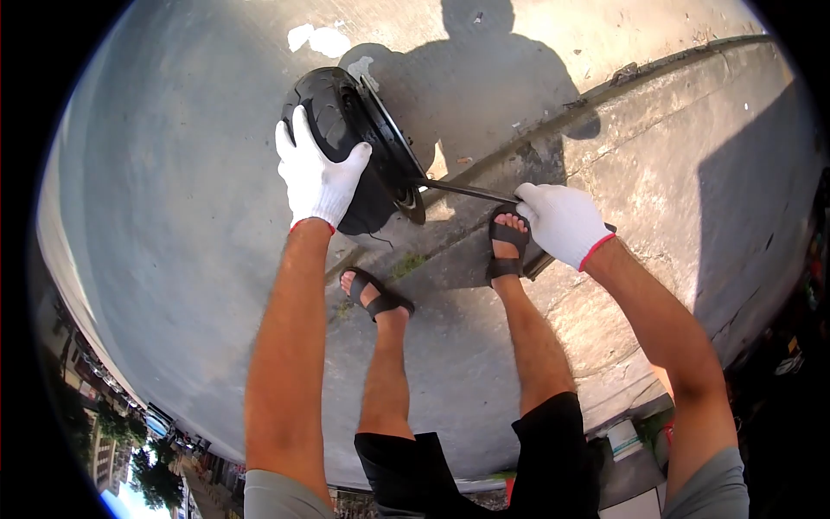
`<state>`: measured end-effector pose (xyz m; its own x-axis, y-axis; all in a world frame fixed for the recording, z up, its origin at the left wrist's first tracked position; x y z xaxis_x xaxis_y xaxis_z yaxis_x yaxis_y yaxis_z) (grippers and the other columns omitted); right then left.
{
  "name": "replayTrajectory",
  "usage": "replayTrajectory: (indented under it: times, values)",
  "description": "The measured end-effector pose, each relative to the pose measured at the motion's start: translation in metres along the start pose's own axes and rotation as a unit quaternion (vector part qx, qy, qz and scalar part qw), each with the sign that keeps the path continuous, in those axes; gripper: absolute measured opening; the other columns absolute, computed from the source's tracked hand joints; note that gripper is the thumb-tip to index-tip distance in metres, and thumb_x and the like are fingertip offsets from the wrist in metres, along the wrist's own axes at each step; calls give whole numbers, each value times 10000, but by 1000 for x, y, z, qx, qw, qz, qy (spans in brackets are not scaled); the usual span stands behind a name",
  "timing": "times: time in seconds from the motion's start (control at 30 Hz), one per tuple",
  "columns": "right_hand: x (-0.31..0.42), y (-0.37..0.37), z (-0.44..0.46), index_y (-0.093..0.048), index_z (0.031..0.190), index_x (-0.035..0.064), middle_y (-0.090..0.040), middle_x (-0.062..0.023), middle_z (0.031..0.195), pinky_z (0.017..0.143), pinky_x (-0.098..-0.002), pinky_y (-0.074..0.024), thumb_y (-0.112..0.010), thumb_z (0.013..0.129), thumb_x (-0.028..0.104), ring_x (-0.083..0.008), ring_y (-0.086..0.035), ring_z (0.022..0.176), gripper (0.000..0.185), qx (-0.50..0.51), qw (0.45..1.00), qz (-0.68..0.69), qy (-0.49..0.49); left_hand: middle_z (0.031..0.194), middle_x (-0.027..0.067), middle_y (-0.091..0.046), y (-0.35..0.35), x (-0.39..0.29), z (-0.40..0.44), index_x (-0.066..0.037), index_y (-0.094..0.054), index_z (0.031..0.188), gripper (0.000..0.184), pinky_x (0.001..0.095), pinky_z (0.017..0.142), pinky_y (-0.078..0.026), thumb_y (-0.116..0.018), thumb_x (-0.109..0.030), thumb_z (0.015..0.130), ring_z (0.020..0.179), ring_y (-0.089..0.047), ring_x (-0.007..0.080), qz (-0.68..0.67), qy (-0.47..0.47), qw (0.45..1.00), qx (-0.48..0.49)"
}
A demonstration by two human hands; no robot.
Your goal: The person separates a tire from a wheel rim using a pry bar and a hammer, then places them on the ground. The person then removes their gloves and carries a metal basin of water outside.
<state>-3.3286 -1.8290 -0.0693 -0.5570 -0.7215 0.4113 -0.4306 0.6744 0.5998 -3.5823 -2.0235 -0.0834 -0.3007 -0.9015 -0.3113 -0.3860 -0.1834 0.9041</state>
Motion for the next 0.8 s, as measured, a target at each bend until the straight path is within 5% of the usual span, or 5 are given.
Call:
replayTrajectory:
  times: [0.2,0.3,0.4,0.53,0.8]
  values:
    - [15,16,43,-626,914,60,-686,-180,807,718,-498,-526,-575,943,252,-390,-677,831,201,9,996,-49,67,1565,288,-246,-3,6,1,-56,-259,1550,1058,465,1149,-358,-840,-386,729,1404,-368,434,-28,-10,999,-13]
    - [13,16,62,-648,935,69,-694,-177,831,737,-494,-527,-567,950,254,-386,-680,852,203,40,995,-54,68,1534,251,-347,-27,59,2,32,-219,1539,1142,425,1165,-323,-889,-382,712,1433,-352,354,-281,111,953,-26]
    - [9,9,74,-668,962,94,-700,-166,865,769,-490,-520,-563,955,259,-380,-679,877,196,50,994,-63,70,1455,115,-512,-40,59,-6,-26,-349,1519,885,362,1124,-372,-821,-313,826,1317,-486,248,-519,175,832,86]
    - [6,-7,89,-665,970,97,-699,-166,871,761,-492,-519,-561,957,261,-383,-679,876,195,51,994,-44,83,1436,75,-543,-45,61,-9,-49,-442,1479,693,370,1125,-386,-737,-296,903,1310,-503,231,-591,175,764,189]
    - [-3,-20,94,-661,994,114,-697,-168,868,747,-499,-519,-562,954,264,-386,-680,868,184,54,995,-31,83,1469,82,-520,-51,74,-11,-48,-444,1483,701,359,1128,-387,-711,-367,919,1324,-504,230,-576,206,764,205]
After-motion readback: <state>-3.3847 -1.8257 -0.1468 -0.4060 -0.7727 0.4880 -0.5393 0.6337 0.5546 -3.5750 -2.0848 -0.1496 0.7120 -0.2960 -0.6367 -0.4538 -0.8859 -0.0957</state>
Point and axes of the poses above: each hand's wrist, its own z-axis towards the middle knuckle, its own y-axis out of the back of the hand, x = y × z, the point moved 6 cm from there along z, towards the middle knuckle
